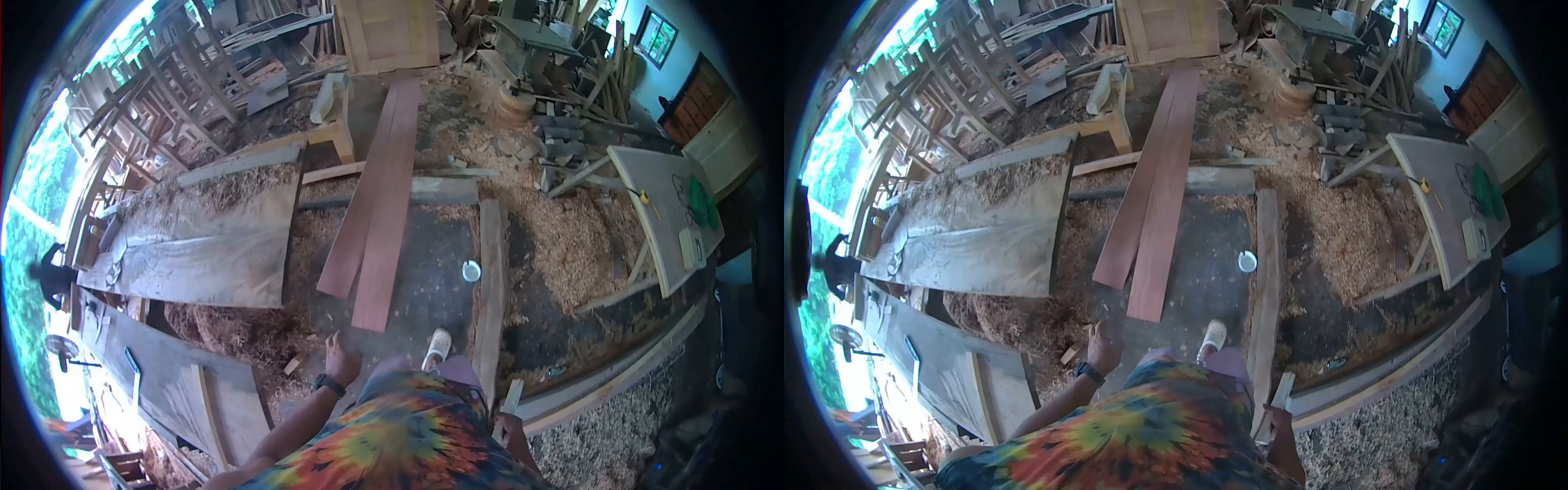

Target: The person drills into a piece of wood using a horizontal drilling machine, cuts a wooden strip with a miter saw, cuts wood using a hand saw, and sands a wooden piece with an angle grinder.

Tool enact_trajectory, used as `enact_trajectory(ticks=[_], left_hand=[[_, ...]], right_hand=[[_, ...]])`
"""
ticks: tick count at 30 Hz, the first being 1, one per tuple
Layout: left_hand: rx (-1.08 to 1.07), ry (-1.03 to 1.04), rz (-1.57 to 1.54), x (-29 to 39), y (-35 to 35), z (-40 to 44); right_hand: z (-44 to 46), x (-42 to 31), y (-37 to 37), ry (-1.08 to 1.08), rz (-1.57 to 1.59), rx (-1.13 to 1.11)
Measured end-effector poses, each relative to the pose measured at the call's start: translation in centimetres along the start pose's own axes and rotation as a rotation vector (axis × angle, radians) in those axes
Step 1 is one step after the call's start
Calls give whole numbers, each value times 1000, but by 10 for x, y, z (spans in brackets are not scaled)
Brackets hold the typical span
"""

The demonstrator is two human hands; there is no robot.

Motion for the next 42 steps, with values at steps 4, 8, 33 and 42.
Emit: enact_trajectory(ticks=[4, 8, 33, 42], left_hand=[[-23, -38, -164, 75, 12, 44], [86, -91, -23, 64, -12, 95], [193, -664, -126, 75, -35, 327], [23, -1090, -430, 177, 11, 321]], right_hand=[[-47, -196, -9, -240, -167, 183], [-31, -307, 79, -295, -340, 178], [124, -652, 380, -84, -576, -490], [134, -841, 687, -341, -1289, -448]])
Point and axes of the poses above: each hand's wrist, its own z-axis towards the middle knuckle, its own y-axis out of the palm, x = y × z, the point moved 3 cm from there along z, towards the middle knuckle, and after that the axes turned 13 degrees about z, right-handed, at the moved point
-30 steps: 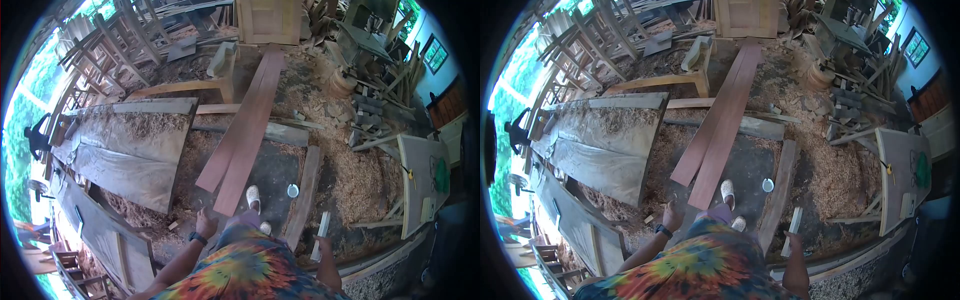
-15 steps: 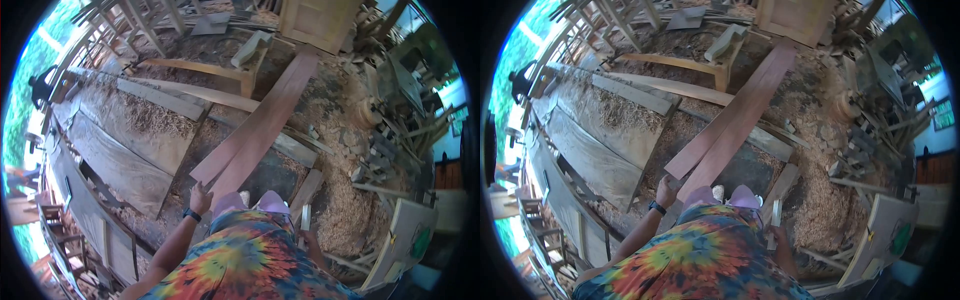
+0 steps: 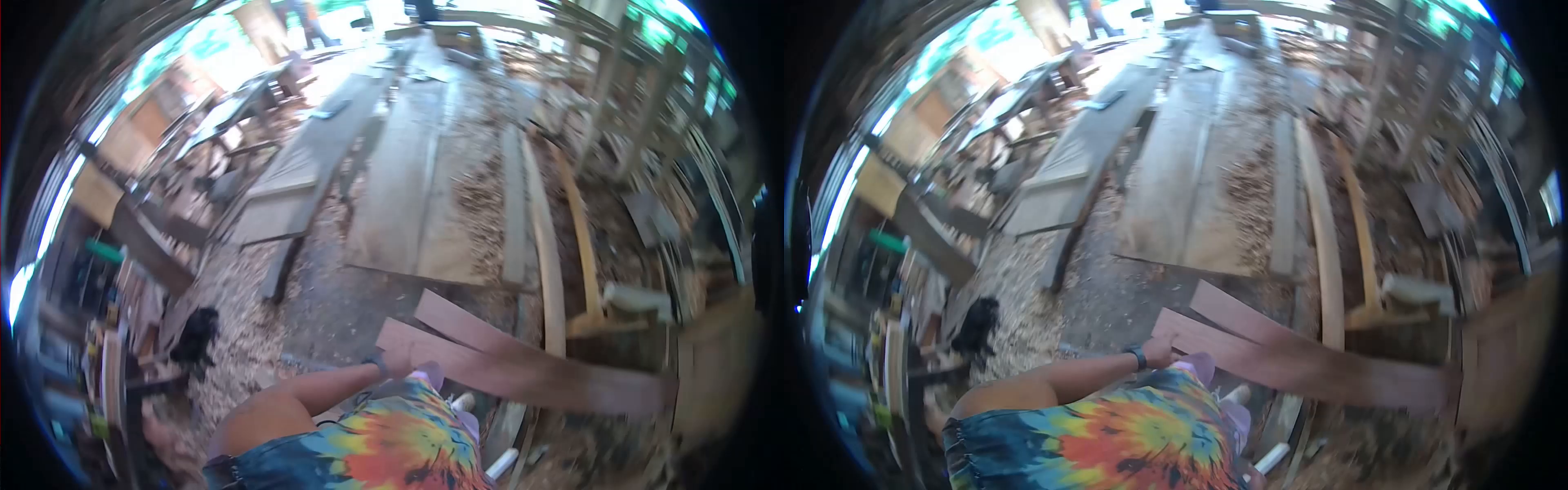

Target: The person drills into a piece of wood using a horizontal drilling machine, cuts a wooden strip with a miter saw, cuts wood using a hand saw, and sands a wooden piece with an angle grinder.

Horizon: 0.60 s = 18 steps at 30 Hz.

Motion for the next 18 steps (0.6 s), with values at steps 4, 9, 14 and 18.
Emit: enact_trajectory(ticks=[4, 9, 14, 18], left_hand=[[103, -89, -47, -4, 18, -40], [197, -369, -298, -19, 20, -111], [389, -560, -390, -72, 68, -158], [368, -720, -625, -112, 103, -208]], right_hand=[[66, -110, -9, -125, -177, -16], [90, -197, 30, -221, -380, -98], [105, -212, 135, -324, -694, -337], [115, -170, 280, -554, -1536, -628]])
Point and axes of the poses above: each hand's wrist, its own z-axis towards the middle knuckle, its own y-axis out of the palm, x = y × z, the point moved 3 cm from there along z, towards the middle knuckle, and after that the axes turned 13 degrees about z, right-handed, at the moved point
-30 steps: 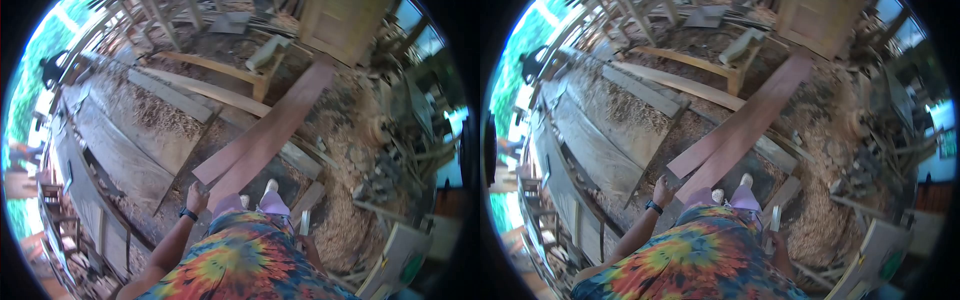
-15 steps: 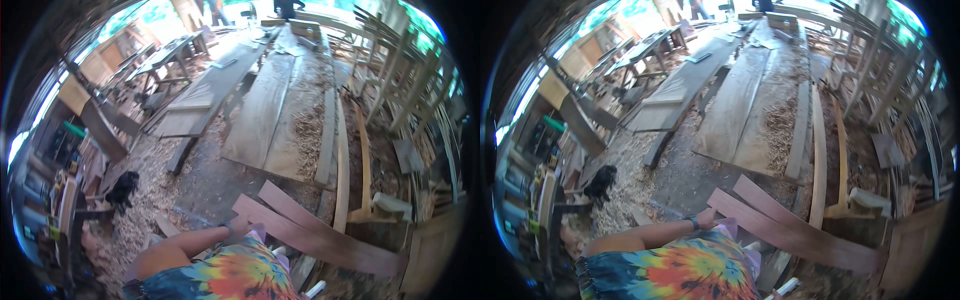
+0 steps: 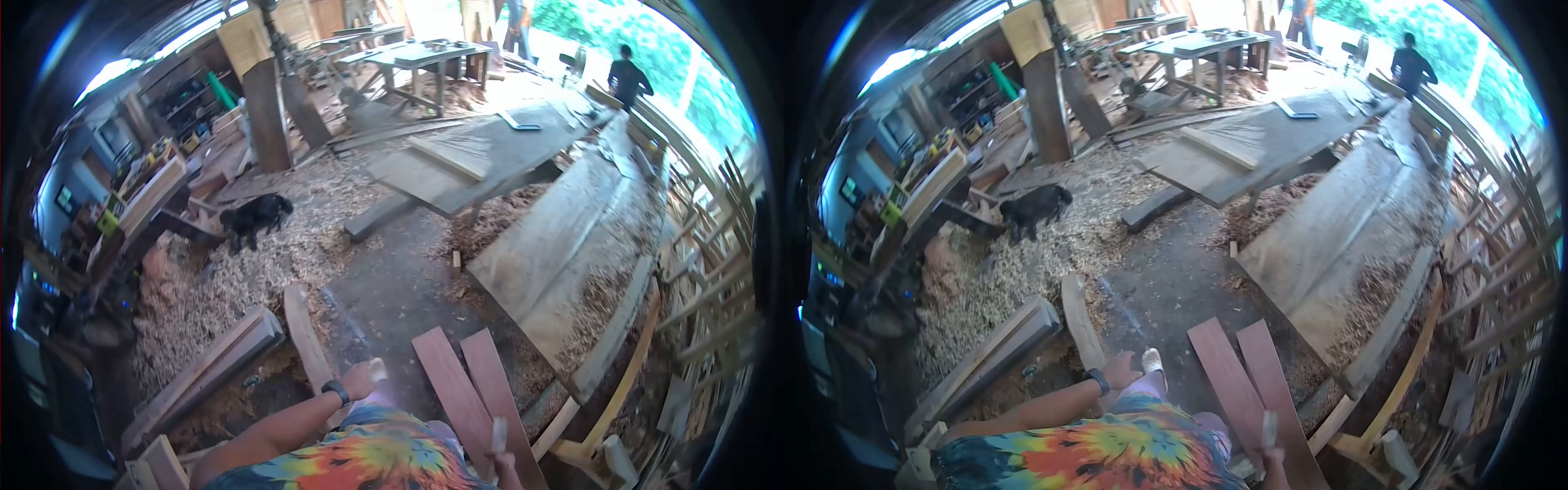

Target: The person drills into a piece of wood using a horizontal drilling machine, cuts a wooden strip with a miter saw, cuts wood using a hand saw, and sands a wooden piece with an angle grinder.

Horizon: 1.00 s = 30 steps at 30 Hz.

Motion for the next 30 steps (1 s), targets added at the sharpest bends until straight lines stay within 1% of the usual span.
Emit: enact_trajectory(ticks=[1, 3, 4, 5, 7, 8, 9, 11, 12, 13, 15, 16, 17, 18, 19, 20, 21, 23, 25, 26, 27, 29, 30], left_hand=[[6, -17, -24, -15, -4, -1], [-14, -140, -39, -54, -2, -6], [79, -117, -32, -84, 13, 1], [82, -118, -39, -113, 24, 15], [3, -130, -164, -175, 54, 38], [2, -110, -54, -211, 75, 62], [8, -111, -68, -213, 50, 61], [30, -196, -213, -208, -32, 40], [184, -218, -204, -219, -50, 42], [171, -228, -206, -225, -70, 42], [335, -288, -365, -231, -119, 46], [320, -298, -369, -237, -128, 53], [336, -295, -609, -244, -136, 62], [365, -291, -855, -249, -147, 74], [391, -311, -873, -246, -170, 81], [366, -215, -1036, -235, -196, 79], [359, -119, -1196, -229, -211, 77], [452, -254, -1472, -234, -210, 93], [408, -196, -1495, -244, -222, 110], [478, -202, -1568, -251, -220, 124], [515, -219, -1576, -258, -229, 131], [625, -337, -1602, -272, -246, 148], [743, -399, -1533, -281, -258, 156]], right_hand=[[32, -26, 13, -86, -326, -170], [33, -128, 37, -23, -170, -76], [39, -172, 52, -160, -261, -116], [47, -224, 71, -305, -343, -149], [59, -304, 112, -363, -281, -139], [56, -346, 132, -356, -230, -125], [54, -385, 156, -349, -182, -113], [11, -490, 195, -571, -419, -103], [-19, -544, 211, -658, -517, -197], [-44, -587, 232, -736, -610, -297], [-39, -631, 290, -708, -633, -447], [-44, -650, 314, -779, -509, -447], [-50, -667, 336, -850, -384, -441], [-65, -688, 349, -852, -398, -451], [-94, -717, 359, -886, -515, -494], [-117, -738, 372, -929, -642, -554], [-128, -752, 386, -965, -682, -604], [-137, -771, 413, -955, -603, -683], [-139, -788, 437, -1047, -658, -749], [-137, -794, 449, -1096, -694, -762], [-146, -807, 454, -1176, -634, -783], [-122, -826, 478, -1263, -631, -816], [-117, -845, 486, -1270, -633, -825]])
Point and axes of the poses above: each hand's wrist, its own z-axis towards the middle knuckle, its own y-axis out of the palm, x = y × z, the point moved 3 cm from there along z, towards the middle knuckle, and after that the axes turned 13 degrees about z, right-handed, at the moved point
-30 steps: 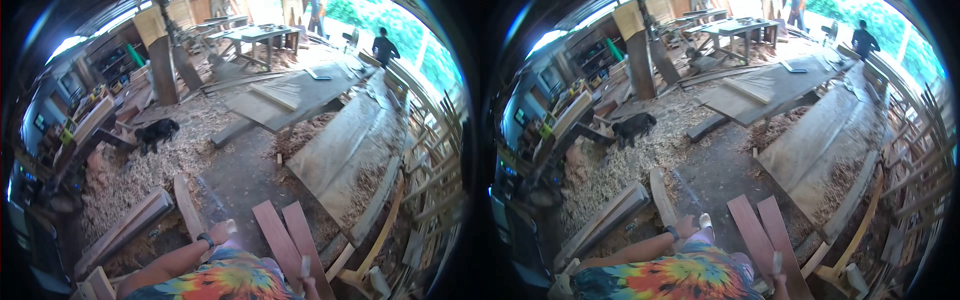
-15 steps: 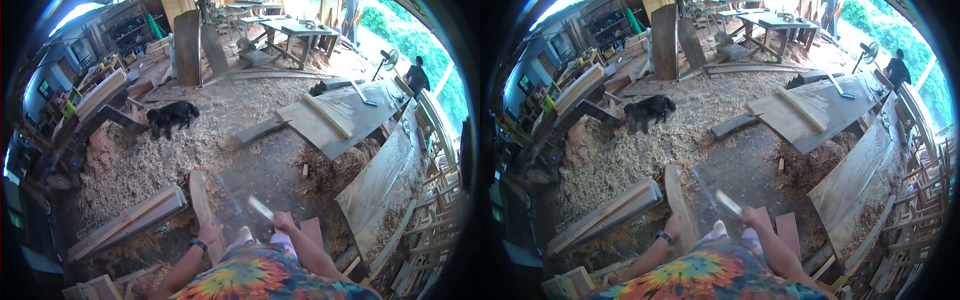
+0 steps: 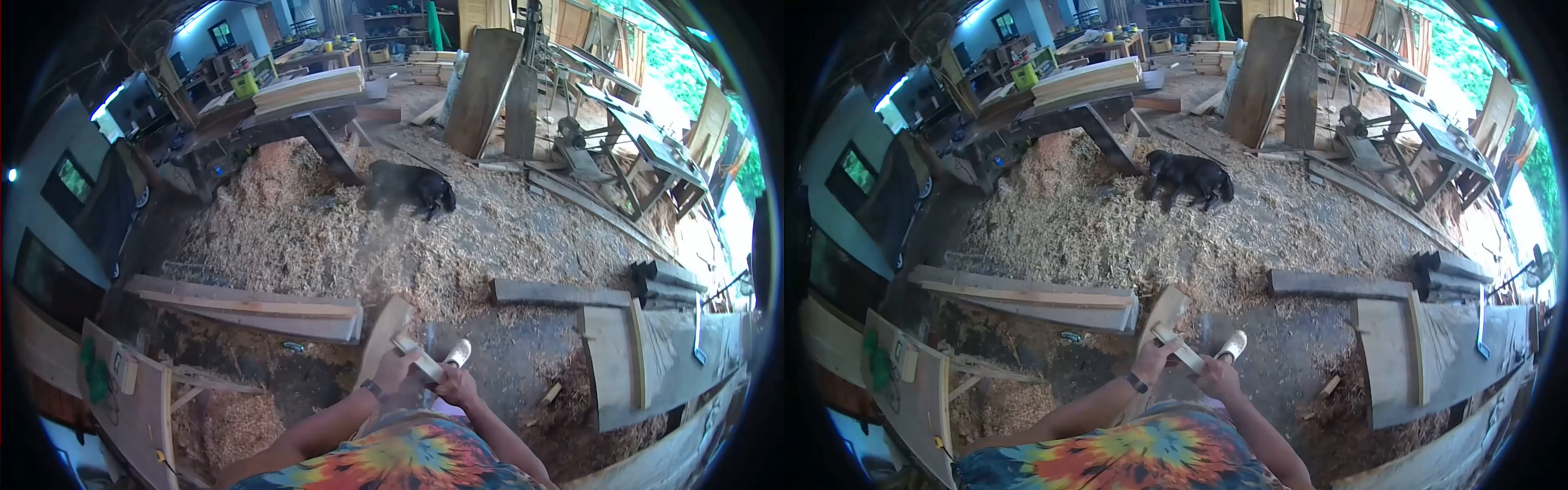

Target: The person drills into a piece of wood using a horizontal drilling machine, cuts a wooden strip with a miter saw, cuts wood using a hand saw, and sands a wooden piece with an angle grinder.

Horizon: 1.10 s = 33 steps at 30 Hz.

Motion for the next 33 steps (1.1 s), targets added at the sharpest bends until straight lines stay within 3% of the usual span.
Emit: enact_trajectory(ticks=[3, 5, 6, 7, 9, 13, 17, 21, 23, 25, 27, 29, 32, 33], left_hand=[[146, -92, -153, 29, -20, 55], [370, -18, -208, 40, -51, 108], [457, -31, -236, 61, -60, 117], [543, -47, -263, 85, -69, 126], [520, -12, -317, 103, -94, 158], [691, 73, -306, 161, -89, 186], [624, 89, -290, 203, -94, 227], [621, 272, -477, 265, -116, 291], [673, 213, -611, 276, -89, 324], [601, -28, -451, 244, -71, 384], [652, -55, -349, 217, -49, 440], [604, -247, -395, 213, -28, 489], [519, -406, -519, 246, -2, 543], [452, -432, -499, 246, -3, 569]], right_hand=[[52, 25, -44, 55, -68, -64], [92, 65, -76, 79, -23, -85], [104, 70, -97, 203, -71, -88], [120, 90, -110, 143, -58, -69], [150, 110, -144, 218, -49, -31], [210, 138, -192, 209, -135, -64], [261, 152, -223, 216, 13, 2], [314, 170, -243, 292, -95, -120], [325, 189, -257, 344, -199, -213], [354, 234, -267, 346, 27, -138], [366, 283, -281, 396, 57, -155], [368, 333, -310, 843, 420, 3], [325, 454, -338, 1234, 1412, 295], [346, 424, -359, 1255, 1212, 355]])
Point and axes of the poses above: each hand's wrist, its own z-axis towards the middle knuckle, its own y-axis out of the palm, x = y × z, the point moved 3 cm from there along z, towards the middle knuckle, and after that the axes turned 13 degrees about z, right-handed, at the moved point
